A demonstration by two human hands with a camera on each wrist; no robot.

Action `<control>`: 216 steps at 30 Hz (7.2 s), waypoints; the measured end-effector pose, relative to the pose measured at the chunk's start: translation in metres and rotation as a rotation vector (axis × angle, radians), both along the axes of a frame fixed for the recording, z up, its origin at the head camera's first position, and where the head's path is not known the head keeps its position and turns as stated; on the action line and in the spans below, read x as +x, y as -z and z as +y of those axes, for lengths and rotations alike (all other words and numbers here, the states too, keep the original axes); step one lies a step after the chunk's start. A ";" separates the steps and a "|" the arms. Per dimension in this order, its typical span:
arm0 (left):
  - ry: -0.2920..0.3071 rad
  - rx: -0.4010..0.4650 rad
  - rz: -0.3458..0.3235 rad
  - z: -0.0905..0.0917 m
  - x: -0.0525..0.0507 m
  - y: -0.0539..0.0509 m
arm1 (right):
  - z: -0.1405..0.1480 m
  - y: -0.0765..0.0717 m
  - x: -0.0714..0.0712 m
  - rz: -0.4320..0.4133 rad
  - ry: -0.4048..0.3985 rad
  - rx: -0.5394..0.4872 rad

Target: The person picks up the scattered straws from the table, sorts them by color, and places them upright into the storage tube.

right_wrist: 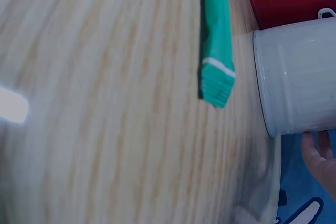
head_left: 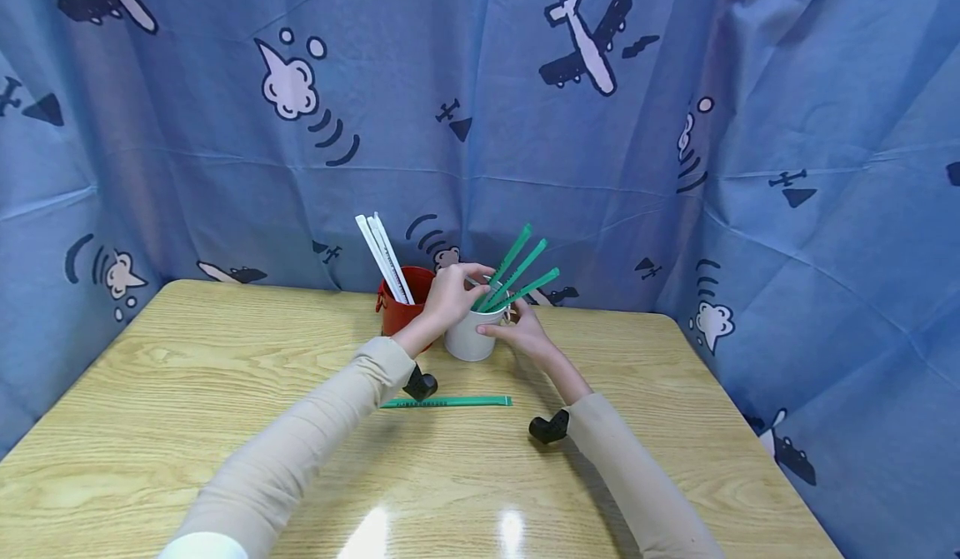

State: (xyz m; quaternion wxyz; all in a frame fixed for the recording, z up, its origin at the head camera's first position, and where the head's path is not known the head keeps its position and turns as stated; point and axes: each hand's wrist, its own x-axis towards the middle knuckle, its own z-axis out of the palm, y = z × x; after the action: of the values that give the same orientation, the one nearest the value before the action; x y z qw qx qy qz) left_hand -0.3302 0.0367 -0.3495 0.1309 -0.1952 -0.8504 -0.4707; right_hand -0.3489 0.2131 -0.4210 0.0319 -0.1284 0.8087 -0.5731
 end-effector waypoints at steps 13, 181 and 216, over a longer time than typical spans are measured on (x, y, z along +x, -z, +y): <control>0.029 -0.007 0.004 -0.006 0.003 -0.001 | -0.001 -0.003 0.001 -0.030 0.017 0.033; 0.251 -0.151 -0.033 -0.048 0.048 -0.013 | -0.007 -0.022 0.017 -0.037 0.011 0.028; 0.087 0.113 0.098 -0.020 0.012 -0.053 | -0.004 -0.015 0.012 -0.034 -0.031 0.018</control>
State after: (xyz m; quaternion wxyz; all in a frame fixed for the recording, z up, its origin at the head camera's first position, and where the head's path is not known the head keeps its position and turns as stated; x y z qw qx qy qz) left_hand -0.3184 0.0168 -0.2962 0.1628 -0.2470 -0.8057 -0.5131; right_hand -0.3370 0.2087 -0.4056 0.0556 -0.1308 0.8112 -0.5673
